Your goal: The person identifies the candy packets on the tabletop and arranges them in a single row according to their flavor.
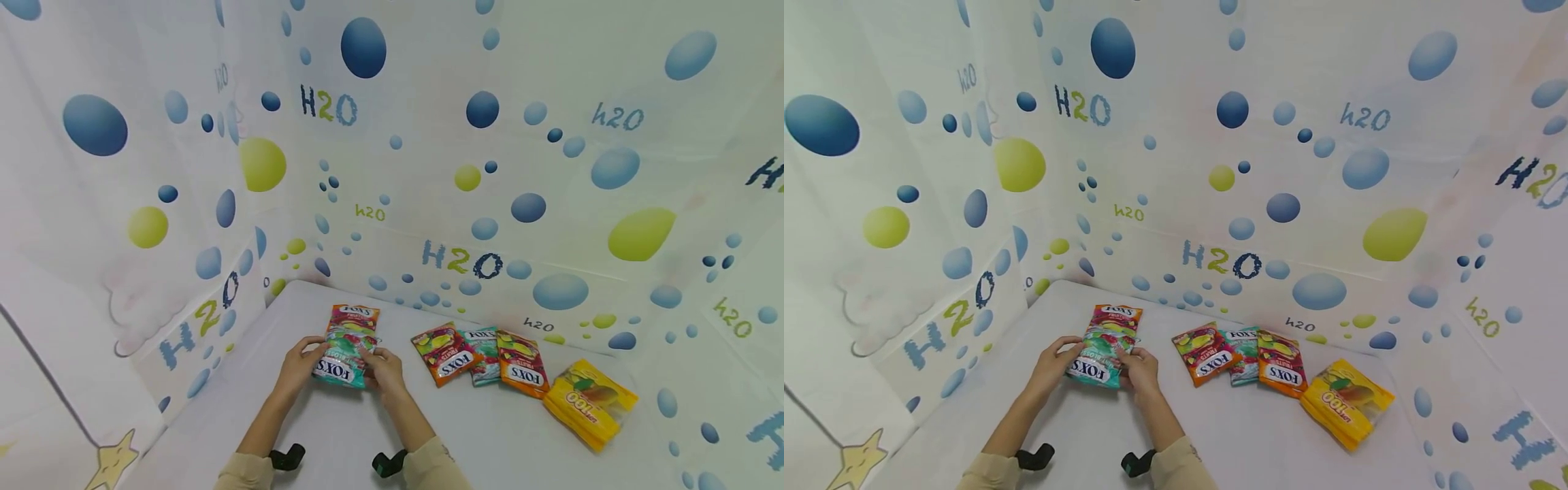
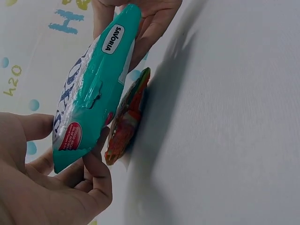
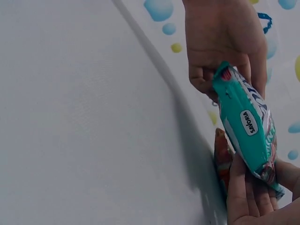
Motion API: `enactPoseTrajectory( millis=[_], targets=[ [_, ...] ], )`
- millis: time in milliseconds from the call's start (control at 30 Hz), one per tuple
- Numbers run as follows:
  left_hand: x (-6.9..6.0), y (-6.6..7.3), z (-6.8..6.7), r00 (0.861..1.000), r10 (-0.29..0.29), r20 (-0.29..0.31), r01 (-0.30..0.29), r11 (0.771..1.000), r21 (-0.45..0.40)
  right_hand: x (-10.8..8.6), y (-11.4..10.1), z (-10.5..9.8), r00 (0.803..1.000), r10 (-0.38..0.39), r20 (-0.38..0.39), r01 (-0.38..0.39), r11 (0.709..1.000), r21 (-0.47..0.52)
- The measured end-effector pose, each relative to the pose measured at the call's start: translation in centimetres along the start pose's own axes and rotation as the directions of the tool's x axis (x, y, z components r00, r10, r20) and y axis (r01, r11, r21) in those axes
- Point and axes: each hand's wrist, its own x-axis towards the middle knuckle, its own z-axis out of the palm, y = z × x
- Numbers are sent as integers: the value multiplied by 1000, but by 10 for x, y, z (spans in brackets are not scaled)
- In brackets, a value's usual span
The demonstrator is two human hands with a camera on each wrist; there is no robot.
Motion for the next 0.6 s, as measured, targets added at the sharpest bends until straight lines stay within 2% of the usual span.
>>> enactPoseTrajectory(
  millis=[367,600],
  targets=[
    [-3,-7,-16,999,-37,-26,38,999,38,-4,5,10,995,-9,100,7,1000,18],
    [-4,-11,-28,998,-58,-24,60,997,56,-3,7,16,993,7,114,-8,1000,9]
  ],
)
